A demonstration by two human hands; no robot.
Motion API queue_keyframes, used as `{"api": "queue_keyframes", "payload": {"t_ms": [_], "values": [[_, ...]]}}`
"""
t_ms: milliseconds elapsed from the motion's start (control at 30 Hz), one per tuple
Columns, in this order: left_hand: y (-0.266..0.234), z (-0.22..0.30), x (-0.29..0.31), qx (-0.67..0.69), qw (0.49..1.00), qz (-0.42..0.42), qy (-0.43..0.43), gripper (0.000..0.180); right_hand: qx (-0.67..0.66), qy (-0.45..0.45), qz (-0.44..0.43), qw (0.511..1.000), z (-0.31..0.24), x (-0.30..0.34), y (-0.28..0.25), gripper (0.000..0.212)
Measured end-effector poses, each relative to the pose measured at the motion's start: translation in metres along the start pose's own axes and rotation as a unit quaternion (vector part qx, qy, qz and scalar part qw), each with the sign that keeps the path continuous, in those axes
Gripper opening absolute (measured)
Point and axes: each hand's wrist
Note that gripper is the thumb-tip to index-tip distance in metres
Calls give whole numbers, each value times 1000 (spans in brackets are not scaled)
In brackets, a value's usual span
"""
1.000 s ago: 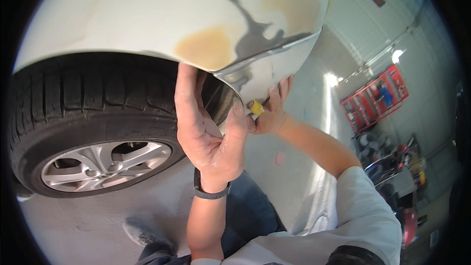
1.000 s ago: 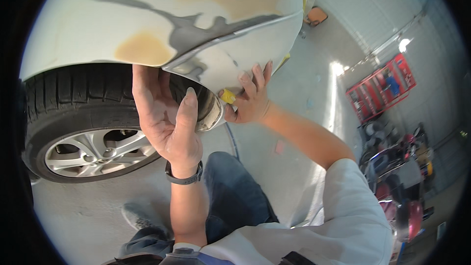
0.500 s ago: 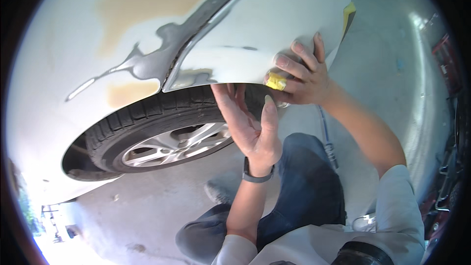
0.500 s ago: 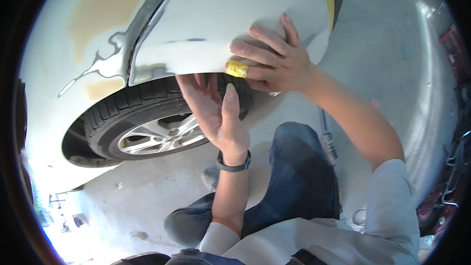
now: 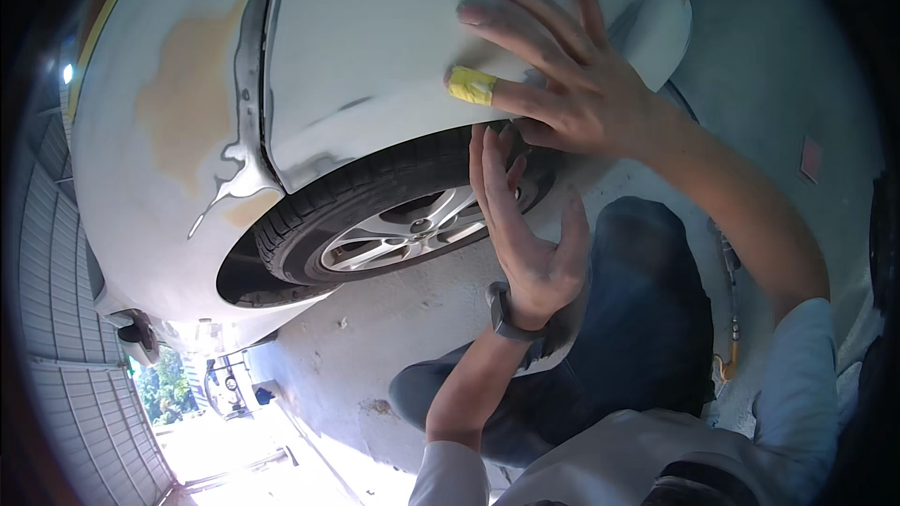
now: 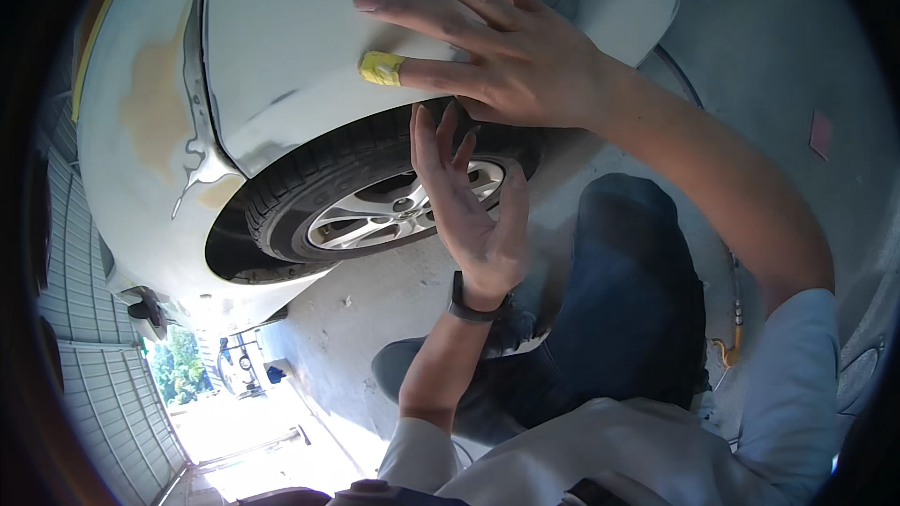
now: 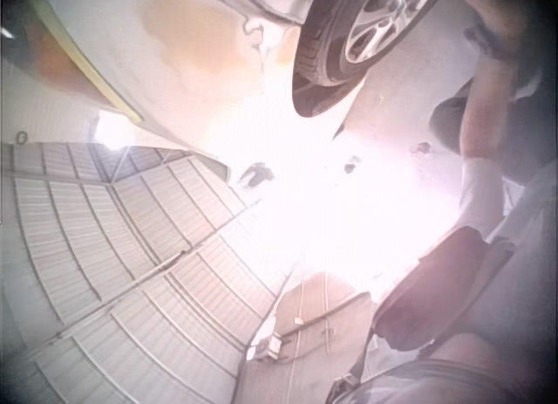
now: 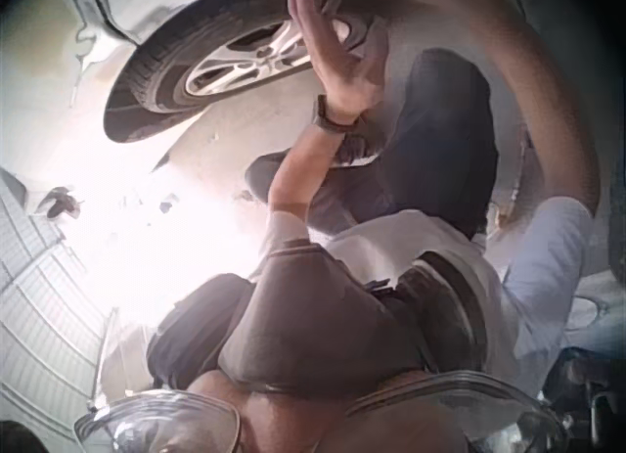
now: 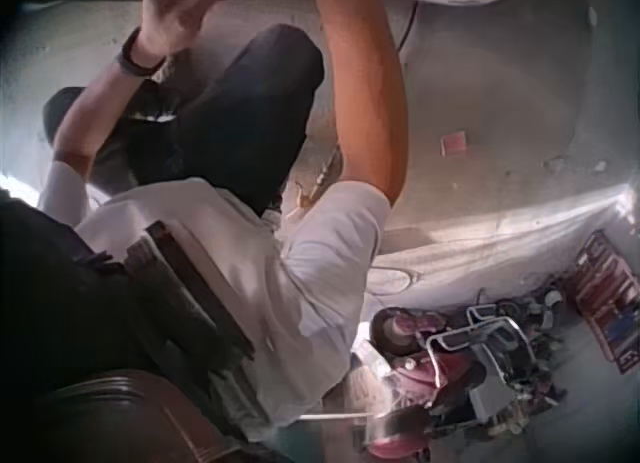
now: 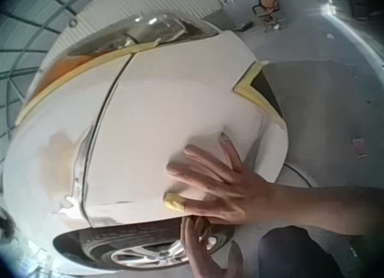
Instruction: The person kneels and sits on the floor to remove screws from the front wheel arch of a white car using a ratchet and socket set. They then use a screwdriver to pry and detach the bumper trim from the wheel arch.
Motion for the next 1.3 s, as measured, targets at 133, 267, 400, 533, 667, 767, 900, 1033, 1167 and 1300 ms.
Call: {"api": "queue_keyframes", "payload": {"t_ms": [133,267,400,533,667,767,900,1033,1167,1300], "values": [[-20,0,16,-104,991,-78,-8,88,-18,-20,27,999,2,-3,4,74],[-50,1,45,-191,963,-189,-31,82,-82,-22,31,996,4,-1,7,72],[-64,-8,77,-198,953,-206,-98,79,-2,-48,58,997,12,-2,15,78],[-61,-15,89,-196,954,-181,-138,74,-7,-35,98,995,14,-2,29,70],[-95,7,65,-398,907,-130,-46,38,13,-55,44,997,19,13,30,76],[-155,34,22,-531,844,34,65,15,46,-50,75,995,17,8,38,65],[-207,58,-36,-566,810,91,122,8,36,-30,204,978,16,-7,45,53],[-211,66,-61,-622,773,35,122,8,104,-43,59,992,21,8,29,46],[-210,70,-70,-575,805,38,138,13,94,-42,80,991,27,16,32,42],[-218,83,-84,-667,719,-30,192,14,88,-46,96,990,25,13,38,39]]}}
Point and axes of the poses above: each hand's wrist, its own x-axis away from the middle knuckle, its own y-axis out of the palm, z = x × y, and after that the axes turned 11 degrees about -z, right-handed
